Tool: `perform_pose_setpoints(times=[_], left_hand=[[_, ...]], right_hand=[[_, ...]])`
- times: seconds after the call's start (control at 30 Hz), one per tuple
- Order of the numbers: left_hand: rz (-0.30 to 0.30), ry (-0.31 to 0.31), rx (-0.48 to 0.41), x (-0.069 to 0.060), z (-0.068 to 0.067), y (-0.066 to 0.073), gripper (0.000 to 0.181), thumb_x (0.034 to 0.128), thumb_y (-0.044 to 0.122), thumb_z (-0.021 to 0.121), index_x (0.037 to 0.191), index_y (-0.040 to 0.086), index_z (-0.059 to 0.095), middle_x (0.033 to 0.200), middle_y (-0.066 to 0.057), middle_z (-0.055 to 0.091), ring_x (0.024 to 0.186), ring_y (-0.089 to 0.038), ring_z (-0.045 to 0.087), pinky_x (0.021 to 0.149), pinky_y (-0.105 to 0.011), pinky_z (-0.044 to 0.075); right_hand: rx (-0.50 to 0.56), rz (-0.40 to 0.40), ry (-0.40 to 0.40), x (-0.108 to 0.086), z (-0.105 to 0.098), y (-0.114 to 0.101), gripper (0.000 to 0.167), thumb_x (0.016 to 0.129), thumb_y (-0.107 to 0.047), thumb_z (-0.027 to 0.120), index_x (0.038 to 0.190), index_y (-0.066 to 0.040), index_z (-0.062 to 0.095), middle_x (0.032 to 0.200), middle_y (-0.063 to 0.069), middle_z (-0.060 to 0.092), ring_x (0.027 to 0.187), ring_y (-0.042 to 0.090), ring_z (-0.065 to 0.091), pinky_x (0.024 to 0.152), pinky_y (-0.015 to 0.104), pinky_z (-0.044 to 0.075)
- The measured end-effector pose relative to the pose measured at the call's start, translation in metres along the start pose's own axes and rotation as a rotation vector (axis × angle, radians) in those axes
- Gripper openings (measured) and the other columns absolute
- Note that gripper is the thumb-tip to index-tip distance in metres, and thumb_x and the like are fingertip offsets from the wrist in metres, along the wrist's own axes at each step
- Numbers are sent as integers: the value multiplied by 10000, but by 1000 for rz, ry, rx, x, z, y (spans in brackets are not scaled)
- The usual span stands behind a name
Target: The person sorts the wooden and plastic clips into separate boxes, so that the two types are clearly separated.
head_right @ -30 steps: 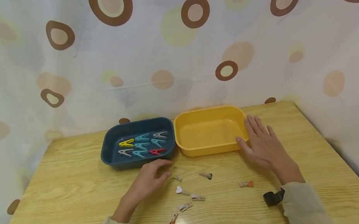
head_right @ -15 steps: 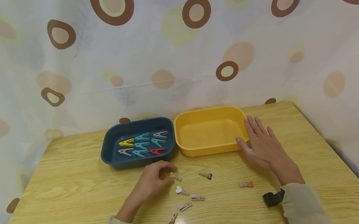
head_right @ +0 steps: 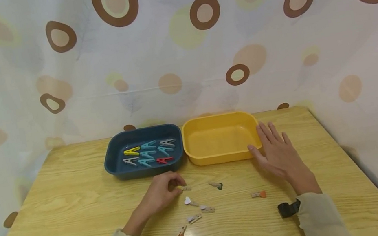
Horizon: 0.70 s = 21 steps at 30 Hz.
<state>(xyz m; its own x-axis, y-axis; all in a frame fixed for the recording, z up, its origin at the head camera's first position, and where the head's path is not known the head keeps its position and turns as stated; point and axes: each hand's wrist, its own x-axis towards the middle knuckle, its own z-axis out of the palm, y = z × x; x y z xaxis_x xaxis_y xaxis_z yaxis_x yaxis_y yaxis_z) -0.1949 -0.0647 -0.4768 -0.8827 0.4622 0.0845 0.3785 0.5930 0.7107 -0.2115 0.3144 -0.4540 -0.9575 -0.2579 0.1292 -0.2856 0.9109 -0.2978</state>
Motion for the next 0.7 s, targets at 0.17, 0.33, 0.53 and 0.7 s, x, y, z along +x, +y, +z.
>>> perform_pose_setpoints(times=[0.17, 0.33, 0.53, 0.7], left_hand=[[5, 1, 20, -1, 0, 0, 147, 880, -35, 763, 949, 93, 740, 913, 12, 646, 830, -157, 560, 765, -298, 499], [9, -1, 34, -1, 0, 0, 144, 881, -28, 766, 949, 96, 740, 906, 20, 641, 833, -151, 563, 770, -300, 503], [2, -9, 33, -1, 0, 1, 147, 882, -32, 762, 948, 97, 738, 898, 16, 640, 830, -154, 562, 764, -299, 501], [0, -9, 19, -1, -1, 1, 145, 884, -37, 758, 946, 92, 735, 895, 6, 650, 830, -151, 568, 764, -295, 505]], right_hand=[[-10, 8, -3, -1, -1, -1, 806, 1094, -517, 348, 1625, 36, 97, 1690, 246, 72, 1550, 448, 9, 1155, 731, 79], [-12, 13, -4, -2, -1, -1, 811, 1094, -524, 345, 1626, 32, 90, 1691, 243, 69, 1550, 447, 12, 1154, 730, 82], [-6, 15, -8, -2, 0, -1, 811, 1094, -524, 340, 1626, 33, 86, 1694, 235, 49, 1550, 446, 5, 1157, 728, 76], [2, 12, -14, -1, 0, -1, 811, 1095, -524, 339, 1627, 29, 75, 1693, 238, 45, 1551, 442, -8, 1160, 724, 70]])
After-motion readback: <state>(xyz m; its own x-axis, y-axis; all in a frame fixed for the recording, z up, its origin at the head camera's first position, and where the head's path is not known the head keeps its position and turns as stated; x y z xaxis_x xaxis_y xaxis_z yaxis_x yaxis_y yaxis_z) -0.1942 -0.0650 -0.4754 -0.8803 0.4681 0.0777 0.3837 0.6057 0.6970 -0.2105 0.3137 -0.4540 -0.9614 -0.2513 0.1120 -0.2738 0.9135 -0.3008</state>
